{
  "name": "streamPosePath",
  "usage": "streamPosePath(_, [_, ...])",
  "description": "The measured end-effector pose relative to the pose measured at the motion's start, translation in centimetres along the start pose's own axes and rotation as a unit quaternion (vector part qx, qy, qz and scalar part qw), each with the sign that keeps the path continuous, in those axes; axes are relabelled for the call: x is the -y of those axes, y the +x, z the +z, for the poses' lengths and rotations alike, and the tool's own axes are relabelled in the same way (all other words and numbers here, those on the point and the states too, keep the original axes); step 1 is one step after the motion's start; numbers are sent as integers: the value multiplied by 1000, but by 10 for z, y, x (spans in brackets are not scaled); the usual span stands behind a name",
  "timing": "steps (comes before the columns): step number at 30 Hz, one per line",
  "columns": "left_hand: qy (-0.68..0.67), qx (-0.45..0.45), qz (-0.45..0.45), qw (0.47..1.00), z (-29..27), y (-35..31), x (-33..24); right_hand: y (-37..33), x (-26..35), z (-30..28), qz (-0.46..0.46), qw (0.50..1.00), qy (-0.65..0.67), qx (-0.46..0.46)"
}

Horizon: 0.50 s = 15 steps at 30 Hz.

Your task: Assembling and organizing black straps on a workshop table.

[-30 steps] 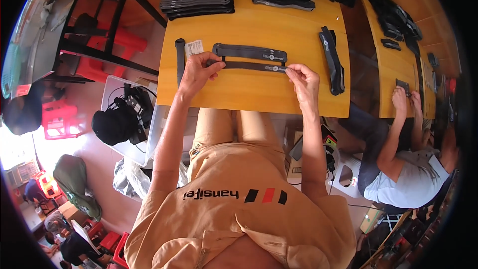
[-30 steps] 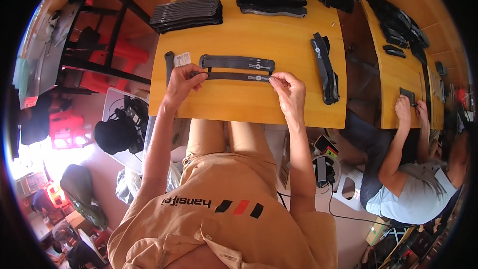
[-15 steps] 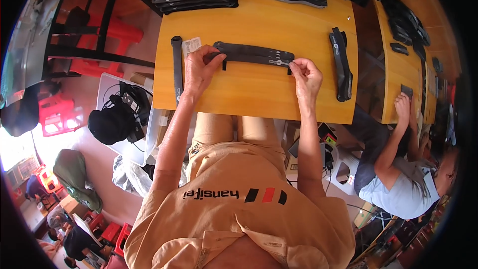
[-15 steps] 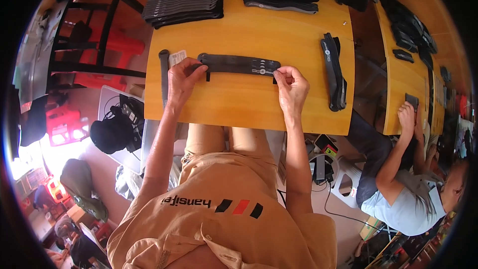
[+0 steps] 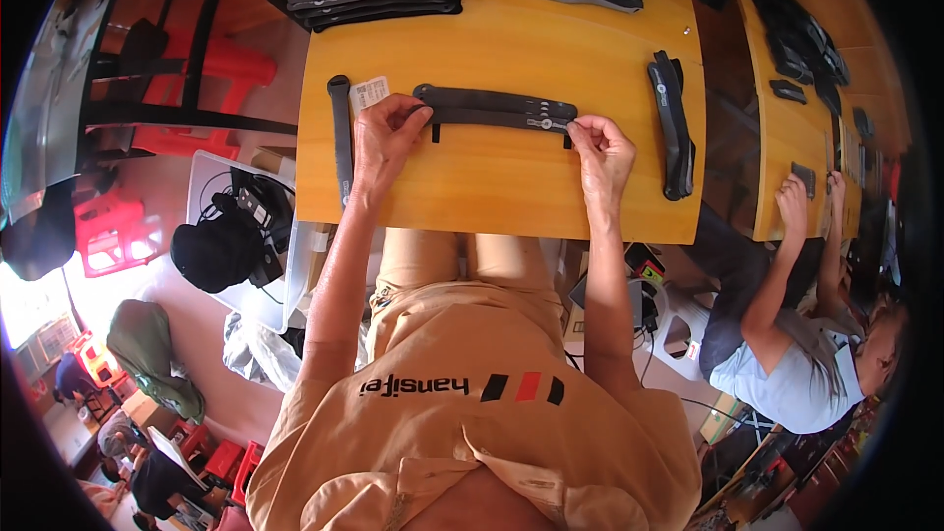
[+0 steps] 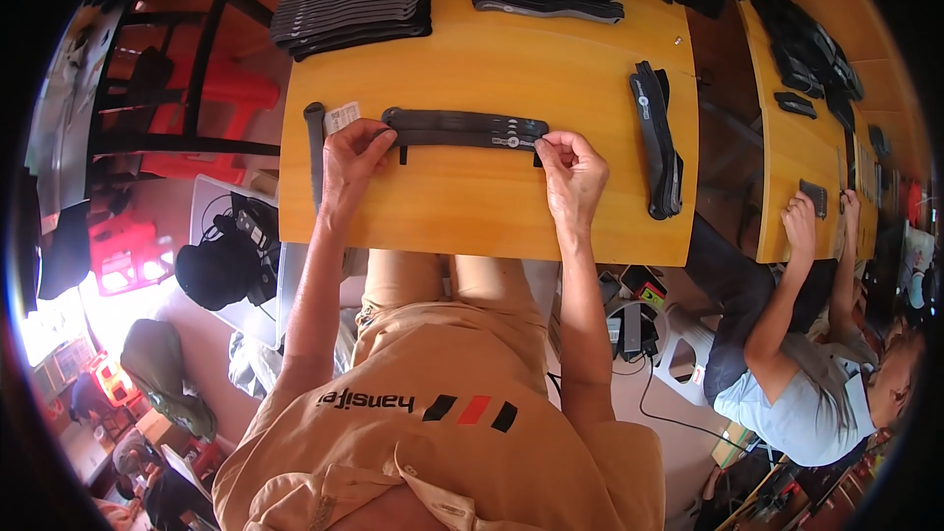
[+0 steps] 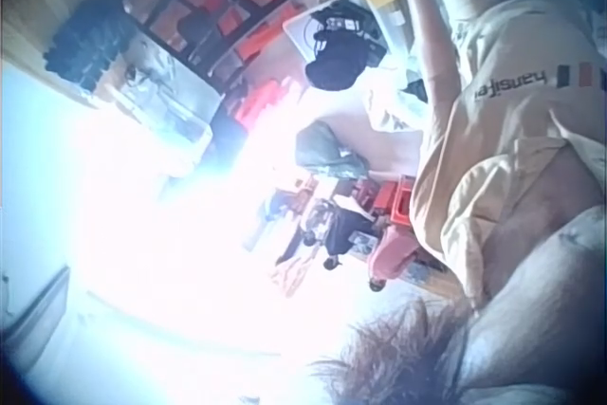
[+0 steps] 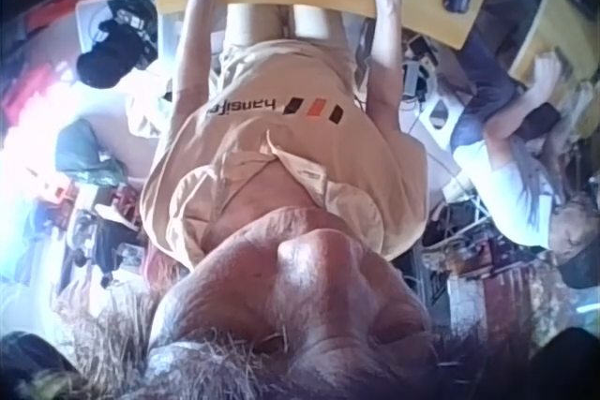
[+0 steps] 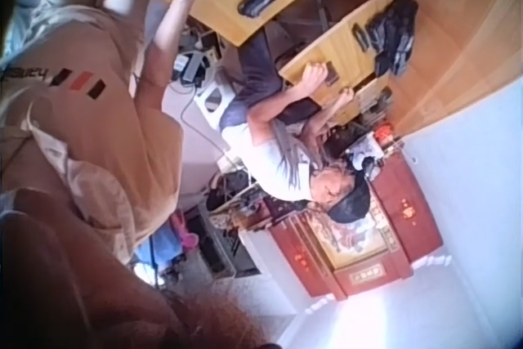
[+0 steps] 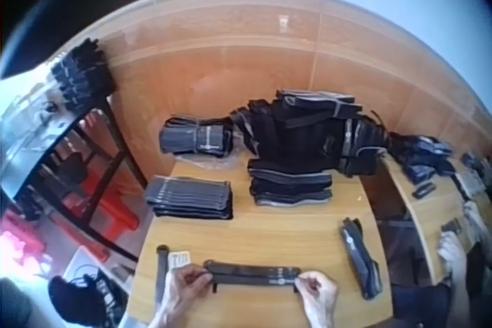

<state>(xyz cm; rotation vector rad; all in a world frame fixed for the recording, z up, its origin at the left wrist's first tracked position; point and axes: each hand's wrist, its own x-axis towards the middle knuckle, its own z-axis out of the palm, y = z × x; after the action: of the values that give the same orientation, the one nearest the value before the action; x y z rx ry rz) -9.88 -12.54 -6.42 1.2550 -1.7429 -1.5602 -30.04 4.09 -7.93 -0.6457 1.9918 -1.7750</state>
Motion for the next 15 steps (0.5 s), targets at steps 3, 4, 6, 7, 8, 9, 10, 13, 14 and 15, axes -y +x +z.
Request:
streamPosePath(3, [14,-10,9,1000,3,2,4,0,0,0,2,1000,-9,-4])
streamPosePath(4, [13,-9,9,1000,4,1,4,1,0,0,2,1000,-9,-5])
streamPosePath(6, [38,-33,10,999,6,0,3,1,1,1,4,1000,-7,-6])
streamPosePath(7, [38,-32,10,999,7,1,7,2,1,1,4,1000,-7,-7])
streamPosePath(8, [37,-44,19,998,7,3,13,2,0,2,3,1000,-14,-7])
streamPosePath(9, [37,-57,29,997,7,4,17,2,0,2,3,1000,-21,-7])
streamPosePath(10, [37,-56,28,997,8,4,16,1,2,2,4,1000,-21,-7])
streamPosePath(13, [34,-52,13,998,8,3,10,0,8,4,22,999,-42,-17])
streamPosePath(14, [35,-51,6,998,8,3,8,0,9,3,35,998,-41,-18])
streamPosePath(15, [37,-50,-1,998,8,3,6,0,9,3,48,998,-39,-20])
